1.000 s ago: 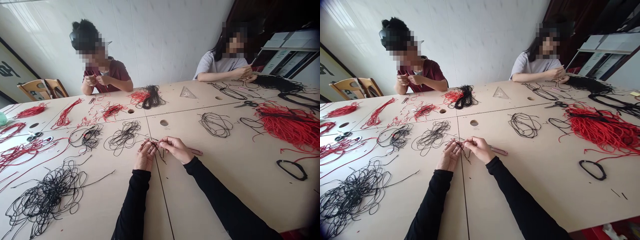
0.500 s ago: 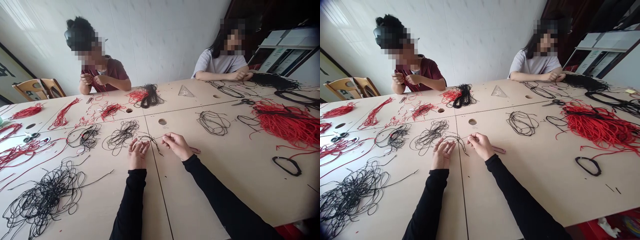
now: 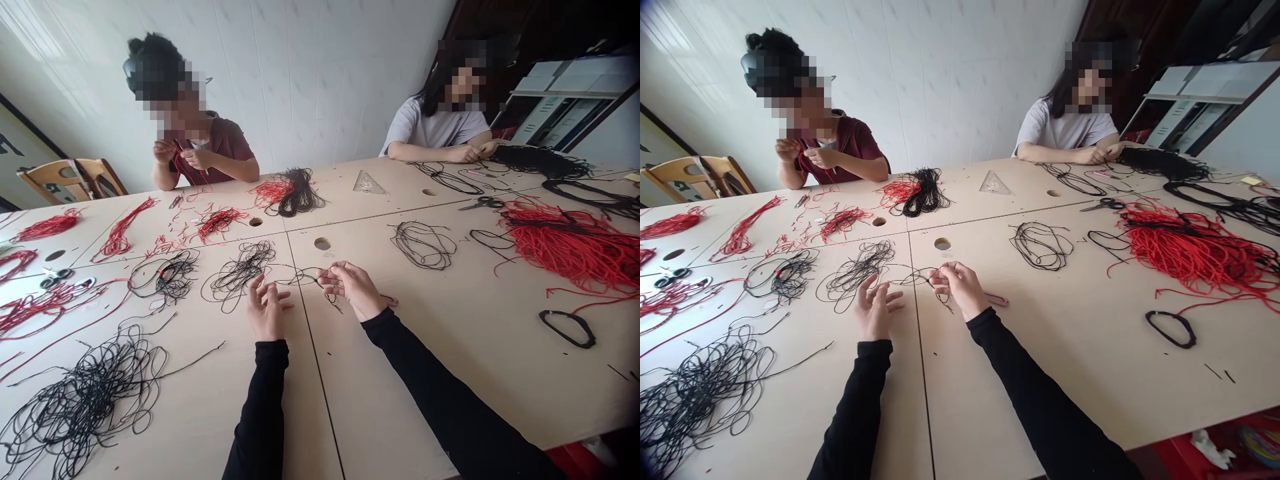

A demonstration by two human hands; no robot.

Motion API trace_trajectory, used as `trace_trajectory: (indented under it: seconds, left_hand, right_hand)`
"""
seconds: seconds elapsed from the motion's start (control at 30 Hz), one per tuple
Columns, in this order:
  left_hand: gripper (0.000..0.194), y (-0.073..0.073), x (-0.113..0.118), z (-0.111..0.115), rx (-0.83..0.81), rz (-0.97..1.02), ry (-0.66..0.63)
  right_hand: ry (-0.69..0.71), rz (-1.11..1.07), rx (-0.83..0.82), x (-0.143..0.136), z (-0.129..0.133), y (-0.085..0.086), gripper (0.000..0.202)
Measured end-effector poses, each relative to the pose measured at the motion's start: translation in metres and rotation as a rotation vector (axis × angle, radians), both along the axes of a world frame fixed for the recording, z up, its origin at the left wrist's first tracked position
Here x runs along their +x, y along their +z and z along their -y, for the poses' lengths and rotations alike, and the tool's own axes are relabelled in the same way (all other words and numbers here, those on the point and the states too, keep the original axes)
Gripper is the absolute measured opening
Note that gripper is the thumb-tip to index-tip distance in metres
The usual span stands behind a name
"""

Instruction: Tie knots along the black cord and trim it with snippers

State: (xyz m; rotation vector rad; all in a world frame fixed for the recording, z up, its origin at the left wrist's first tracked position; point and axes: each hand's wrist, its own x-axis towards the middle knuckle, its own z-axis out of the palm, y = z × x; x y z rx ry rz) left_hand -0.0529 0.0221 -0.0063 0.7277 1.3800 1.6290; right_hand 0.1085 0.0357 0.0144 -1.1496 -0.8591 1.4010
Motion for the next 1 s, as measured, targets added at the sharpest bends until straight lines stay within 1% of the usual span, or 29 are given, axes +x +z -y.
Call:
trace_trajectory:
  seconds: [0.07, 0.1, 0.13, 0.2, 0.27, 0.37, 0.47, 0.57, 0.63, 0.7, 0.73, 0.8, 0.87, 0.9, 1.0]
  left_hand:
    - [0.025, -0.002, -0.001, 0.001, -0.007, -0.259, 0.07]
    - [0.019, -0.003, -0.001, 0.001, 0.006, -0.36, 0.07]
    - [0.015, -0.004, 0.001, 0.001, 0.027, -0.434, 0.041]
    - [0.013, -0.006, 0.006, 0.002, 0.079, -0.516, -0.1]
    - [0.014, -0.006, 0.013, 0.002, 0.118, -0.534, -0.227]
    - [0.02, -0.007, 0.023, 0.004, 0.168, -0.524, -0.304]
    - [0.019, -0.01, 0.025, 0.004, 0.188, -0.465, -0.341]
    - [0.021, -0.014, 0.023, 0.002, 0.145, -0.39, -0.336]
    - [0.022, -0.015, 0.022, 0.002, 0.132, -0.348, -0.331]
    - [0.022, -0.014, 0.022, 0.002, 0.157, -0.325, -0.327]
    - [0.021, -0.013, 0.022, 0.002, 0.175, -0.324, -0.325]
    - [0.021, -0.01, 0.023, 0.004, 0.2, -0.34, -0.327]
    - [0.021, -0.008, 0.024, 0.005, 0.201, -0.357, -0.327]
    - [0.021, -0.008, 0.024, 0.005, 0.198, -0.364, -0.327]
    - [0.021, -0.009, 0.023, 0.005, 0.194, -0.384, -0.32]
  right_hand:
    - [-0.006, -0.038, -0.003, 0.0, 0.0, 0.002, 0.017]
    - [-0.008, -0.054, -0.001, 0.0, 0.0, 0.002, 0.016]
    - [-0.007, -0.072, 0.003, 0.0, 0.0, 0.002, 0.015]
    - [0.008, -0.114, 0.013, 0.0, 0.0, 0.001, 0.014]
    - [0.033, -0.154, 0.021, 0.0, 0.0, 0.001, 0.014]
    - [0.086, -0.204, 0.024, -0.001, 0.001, 0.0, 0.013]
    - [0.135, -0.235, 0.018, -0.003, 0.003, 0.001, 0.012]
    - [0.146, -0.217, 0.013, -0.004, 0.003, 0.001, 0.012]
    - [0.124, -0.164, 0.004, -0.004, 0.002, 0.001, 0.013]
    - [0.087, -0.048, 0.014, -0.003, 0.001, -0.001, 0.016]
    - [0.067, 0.041, 0.048, -0.003, 0.001, -0.003, 0.018]
    - [0.047, 0.256, 0.179, -0.003, 0.001, -0.006, 0.024]
    - [0.087, 0.443, 0.316, -0.003, 0.002, -0.009, 0.029]
    - [0.122, 0.506, 0.358, -0.003, 0.003, -0.01, 0.03]
    - [0.199, 0.619, 0.393, -0.004, 0.006, -0.011, 0.026]
